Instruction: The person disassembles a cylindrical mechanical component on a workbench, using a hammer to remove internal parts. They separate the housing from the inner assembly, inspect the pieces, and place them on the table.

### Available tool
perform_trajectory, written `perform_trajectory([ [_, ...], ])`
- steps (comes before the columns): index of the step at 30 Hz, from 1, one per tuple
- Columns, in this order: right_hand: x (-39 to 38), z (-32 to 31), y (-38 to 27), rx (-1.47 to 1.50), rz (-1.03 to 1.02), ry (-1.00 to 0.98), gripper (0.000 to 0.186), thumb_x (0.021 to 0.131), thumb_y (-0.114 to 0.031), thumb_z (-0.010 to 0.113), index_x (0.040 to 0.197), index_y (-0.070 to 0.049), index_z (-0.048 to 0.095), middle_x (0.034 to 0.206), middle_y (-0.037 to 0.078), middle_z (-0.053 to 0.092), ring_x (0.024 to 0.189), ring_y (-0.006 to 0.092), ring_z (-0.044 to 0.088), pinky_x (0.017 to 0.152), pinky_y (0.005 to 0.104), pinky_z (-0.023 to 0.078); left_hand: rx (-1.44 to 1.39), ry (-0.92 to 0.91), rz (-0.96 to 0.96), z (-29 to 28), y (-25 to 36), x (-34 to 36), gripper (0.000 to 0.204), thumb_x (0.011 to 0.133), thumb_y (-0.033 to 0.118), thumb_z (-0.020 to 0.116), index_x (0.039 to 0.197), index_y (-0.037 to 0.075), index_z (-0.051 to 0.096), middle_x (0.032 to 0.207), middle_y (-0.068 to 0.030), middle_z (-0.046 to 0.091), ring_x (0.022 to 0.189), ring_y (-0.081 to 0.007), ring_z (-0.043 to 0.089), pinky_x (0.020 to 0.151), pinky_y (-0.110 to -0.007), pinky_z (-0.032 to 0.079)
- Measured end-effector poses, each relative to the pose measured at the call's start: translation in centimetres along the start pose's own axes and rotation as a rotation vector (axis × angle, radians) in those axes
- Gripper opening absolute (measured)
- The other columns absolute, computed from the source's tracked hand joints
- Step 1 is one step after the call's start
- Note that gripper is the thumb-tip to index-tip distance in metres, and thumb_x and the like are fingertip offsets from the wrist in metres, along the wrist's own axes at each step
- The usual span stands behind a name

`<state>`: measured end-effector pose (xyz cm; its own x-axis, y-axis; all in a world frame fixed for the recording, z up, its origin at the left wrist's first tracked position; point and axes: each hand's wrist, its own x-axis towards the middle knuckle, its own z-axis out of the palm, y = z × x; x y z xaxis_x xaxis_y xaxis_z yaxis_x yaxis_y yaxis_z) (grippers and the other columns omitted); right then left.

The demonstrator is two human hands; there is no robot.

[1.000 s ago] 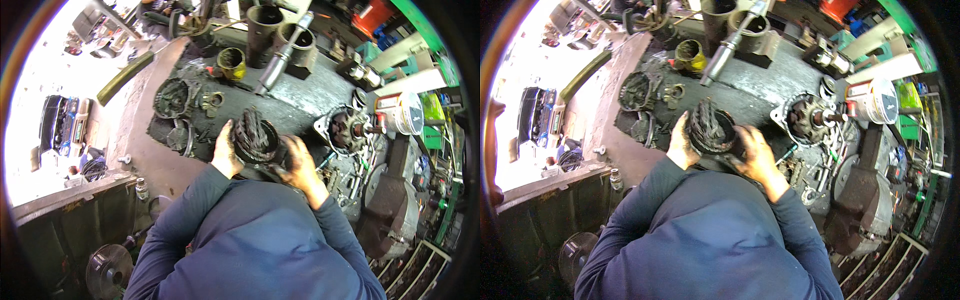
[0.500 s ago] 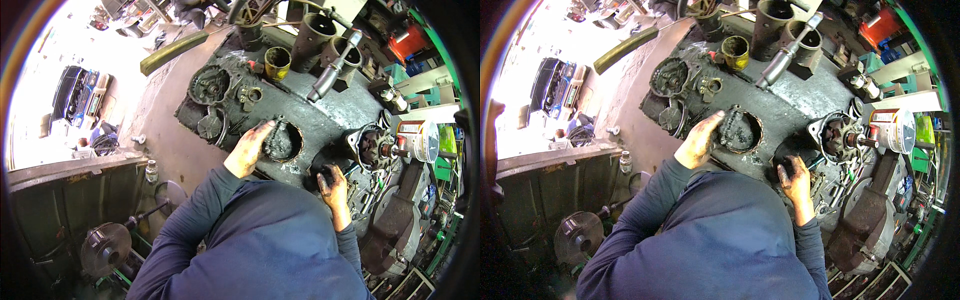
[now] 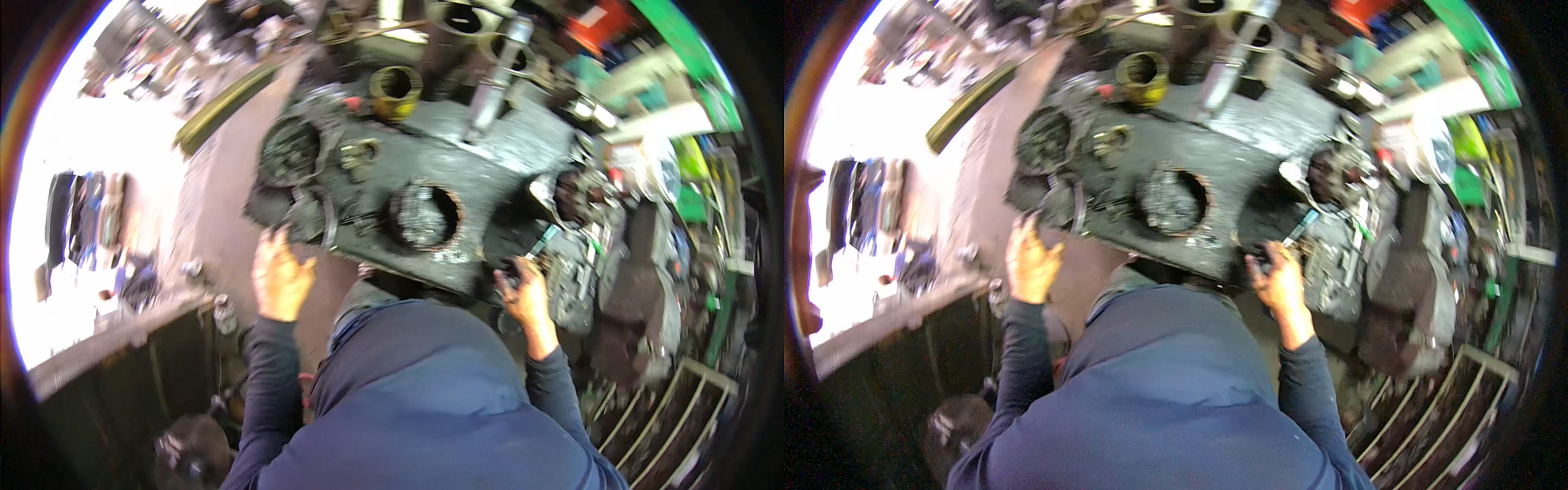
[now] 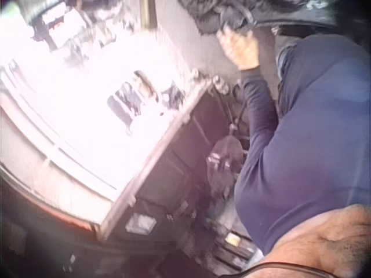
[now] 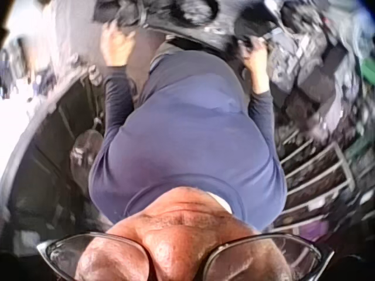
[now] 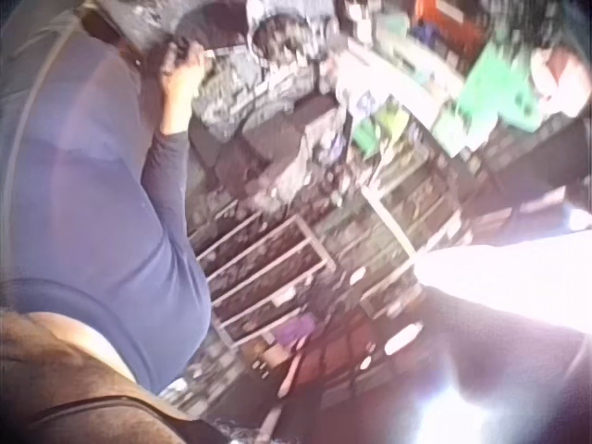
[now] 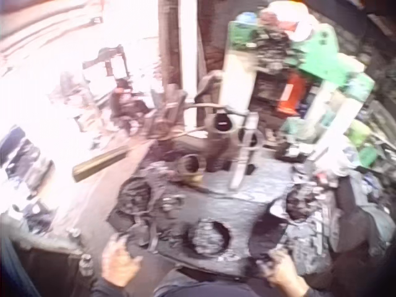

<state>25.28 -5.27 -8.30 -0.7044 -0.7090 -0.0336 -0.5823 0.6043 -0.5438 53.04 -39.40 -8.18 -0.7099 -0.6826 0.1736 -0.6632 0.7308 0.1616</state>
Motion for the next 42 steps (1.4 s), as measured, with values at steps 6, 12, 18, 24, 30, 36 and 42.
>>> perform_trajectory([
  [6, -2.4, 0.1, -0.4, 0.03, 0.104, 0.108, 0.029, 0.088, -0.018, 0.075, 0.108, 0.001, 0.066, 0.101, 0.022, 0.069, 0.094, 0.0426, 0.067, 0.082, 0.0456, 0.055, -0.352, -0.004, 0.132, -0.7, 1.9, 5.1, 0.044, 0.086, 0.022, 0.078, 0.123, 0.003, 0.065, 0.125, -0.0255, 0.065, 0.112, -0.0429, 0.064, 0.097, -0.046, 0.053],
  [12, -6.5, -0.4, 0.0, -0.022, 0.259, 0.215, 0.029, 0.088, -0.015, 0.075, 0.111, 0.002, 0.068, 0.096, 0.02, 0.069, 0.088, 0.0372, 0.069, 0.079, 0.0421, 0.055, -0.834, -0.167, 0.561, -2.5, 13.7, 8.3, 0.052, 0.082, 0.022, 0.083, 0.126, 0.002, 0.063, 0.122, -0.0203, 0.067, 0.111, -0.0401, 0.065, 0.099, -0.046, 0.052],
  [18, -10.3, -2.7, 4.2, -0.039, 0.417, 0.427, 0.021, 0.088, -0.009, 0.073, 0.103, 0.004, 0.067, 0.09, 0.02, 0.068, 0.08, 0.034, 0.067, 0.077, 0.0388, 0.055, -0.759, 0.029, 0.924, -0.2, 29.2, 12.0, 0.109, 0.07, 0.041, 0.09, 0.156, 0.004, 0.033, 0.146, -0.0265, 0.049, 0.136, -0.0448, 0.046, 0.116, -0.051, 0.038],
  [24, -7.5, -5.8, 10.3, 0.237, 0.484, 0.452, 0.024, 0.094, -0.017, 0.071, 0.105, 0.003, 0.066, 0.092, 0.021, 0.071, 0.087, 0.0342, 0.07, 0.078, 0.0416, 0.054, -0.668, -0.082, 0.796, 3.4, 39.7, 14.4, 0.122, 0.061, 0.051, 0.095, 0.153, -0.001, 0.034, 0.146, -0.0245, 0.046, 0.134, -0.0419, 0.047, 0.118, -0.048, 0.039],
  [30, 0.8, -8.7, 14.5, 0.535, 0.237, 0.362, 0.034, 0.094, -0.022, 0.067, 0.114, 0.005, 0.067, 0.102, 0.028, 0.072, 0.092, 0.0409, 0.072, 0.082, 0.0432, 0.055, -0.606, 0.039, 0.822, 3.7, 41.4, 14.9, 0.091, 0.06, 0.031, 0.098, 0.135, 0.0, 0.056, 0.128, -0.016, 0.061, 0.118, -0.0295, 0.06, 0.106, -0.042, 0.049],
  [36, 3.8, -9.3, 13.9, 0.606, 0.271, 0.219, 0.05, 0.096, -0.023, 0.069, 0.13, 0.012, 0.059, 0.115, 0.03, 0.071, 0.106, 0.0332, 0.071, 0.093, 0.0386, 0.054, -0.73, -0.07, 0.724, 3.8, 41.6, 16.1, 0.085, 0.059, 0.023, 0.097, 0.13, -0.002, 0.058, 0.123, -0.016, 0.065, 0.109, -0.0275, 0.066, 0.099, -0.039, 0.053],
  [42, 5.8, -7.4, 10.3, 0.523, 0.324, 0.2, 0.085, 0.086, -0.018, 0.07, 0.156, 0.009, 0.029, 0.157, 0.036, 0.035, 0.149, 0.0503, 0.029, 0.124, 0.047, 0.028, -0.857, -0.178, 0.633, 2.4, 41.5, 17.0, 0.078, 0.059, 0.024, 0.097, 0.122, -0.004, 0.062, 0.112, -0.0141, 0.07, 0.101, -0.0254, 0.069, 0.096, -0.039, 0.055],
])
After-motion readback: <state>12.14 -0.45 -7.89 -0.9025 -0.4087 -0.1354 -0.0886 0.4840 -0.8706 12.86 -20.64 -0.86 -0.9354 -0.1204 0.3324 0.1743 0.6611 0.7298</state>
